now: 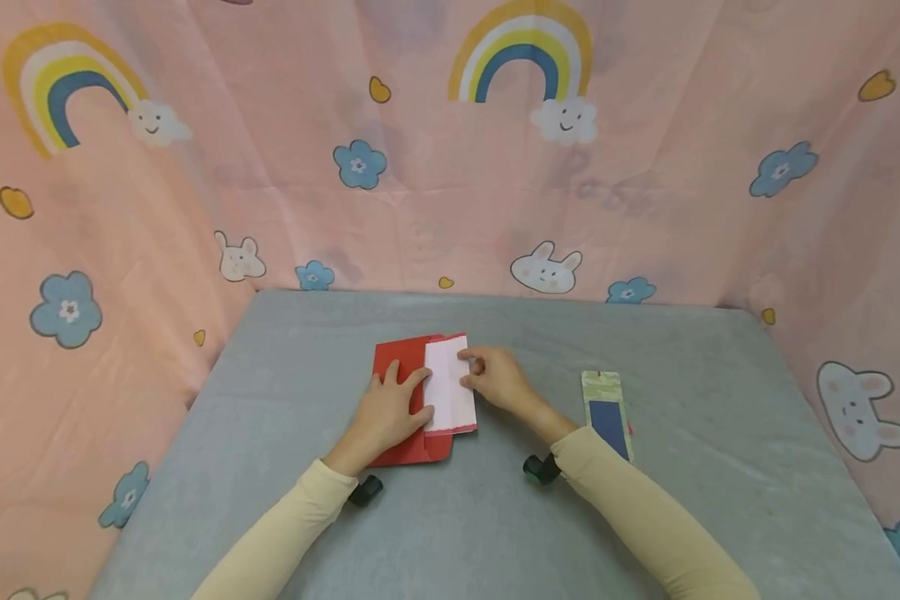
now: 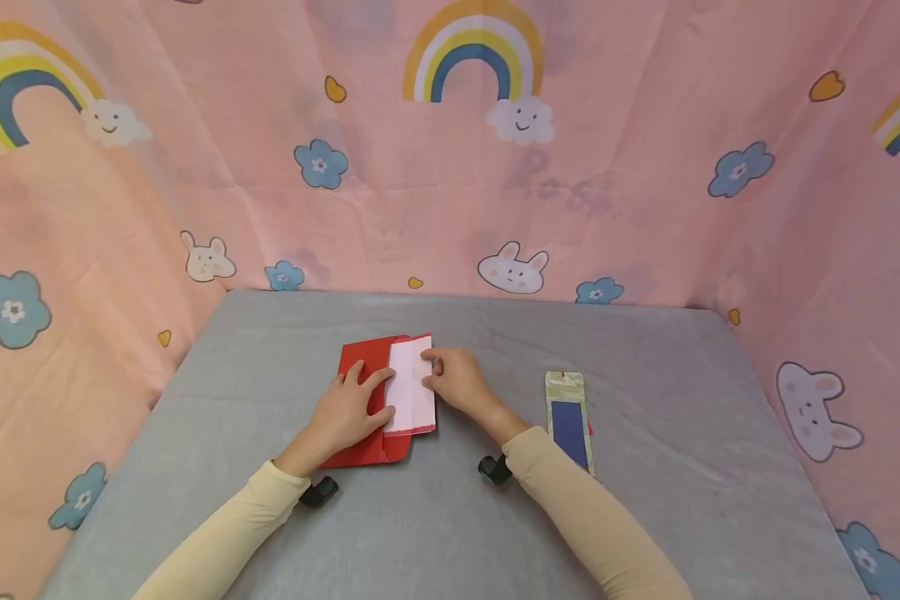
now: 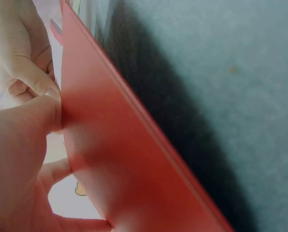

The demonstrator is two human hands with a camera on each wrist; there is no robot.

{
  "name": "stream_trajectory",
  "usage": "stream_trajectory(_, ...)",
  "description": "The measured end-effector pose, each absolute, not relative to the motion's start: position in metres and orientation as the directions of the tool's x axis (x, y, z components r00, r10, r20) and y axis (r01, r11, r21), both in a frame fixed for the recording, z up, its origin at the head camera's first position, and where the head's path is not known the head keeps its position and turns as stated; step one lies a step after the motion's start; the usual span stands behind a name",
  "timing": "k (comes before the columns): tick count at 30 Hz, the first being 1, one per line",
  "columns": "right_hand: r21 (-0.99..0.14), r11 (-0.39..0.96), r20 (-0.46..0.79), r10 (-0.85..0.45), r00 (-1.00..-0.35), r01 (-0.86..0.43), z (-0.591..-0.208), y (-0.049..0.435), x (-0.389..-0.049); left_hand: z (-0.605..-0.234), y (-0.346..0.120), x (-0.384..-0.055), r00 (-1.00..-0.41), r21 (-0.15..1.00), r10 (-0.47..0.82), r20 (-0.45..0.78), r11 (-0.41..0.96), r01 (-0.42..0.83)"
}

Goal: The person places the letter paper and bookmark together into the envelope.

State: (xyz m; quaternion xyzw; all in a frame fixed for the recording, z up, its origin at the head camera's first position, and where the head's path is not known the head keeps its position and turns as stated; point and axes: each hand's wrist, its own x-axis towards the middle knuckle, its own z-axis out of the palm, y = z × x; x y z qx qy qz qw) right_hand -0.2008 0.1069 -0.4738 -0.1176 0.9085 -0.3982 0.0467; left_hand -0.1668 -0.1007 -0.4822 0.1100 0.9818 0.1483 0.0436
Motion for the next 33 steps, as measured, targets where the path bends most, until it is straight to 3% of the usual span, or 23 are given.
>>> stream_trajectory(33,-0.744,0.648,0.027,-0.213,-0.977,-0.162,-0.488,0.100,-0.195,-0.483,-0.100,-0.166,-0.962,0.298,0.266,-0.056,0.925,0.238)
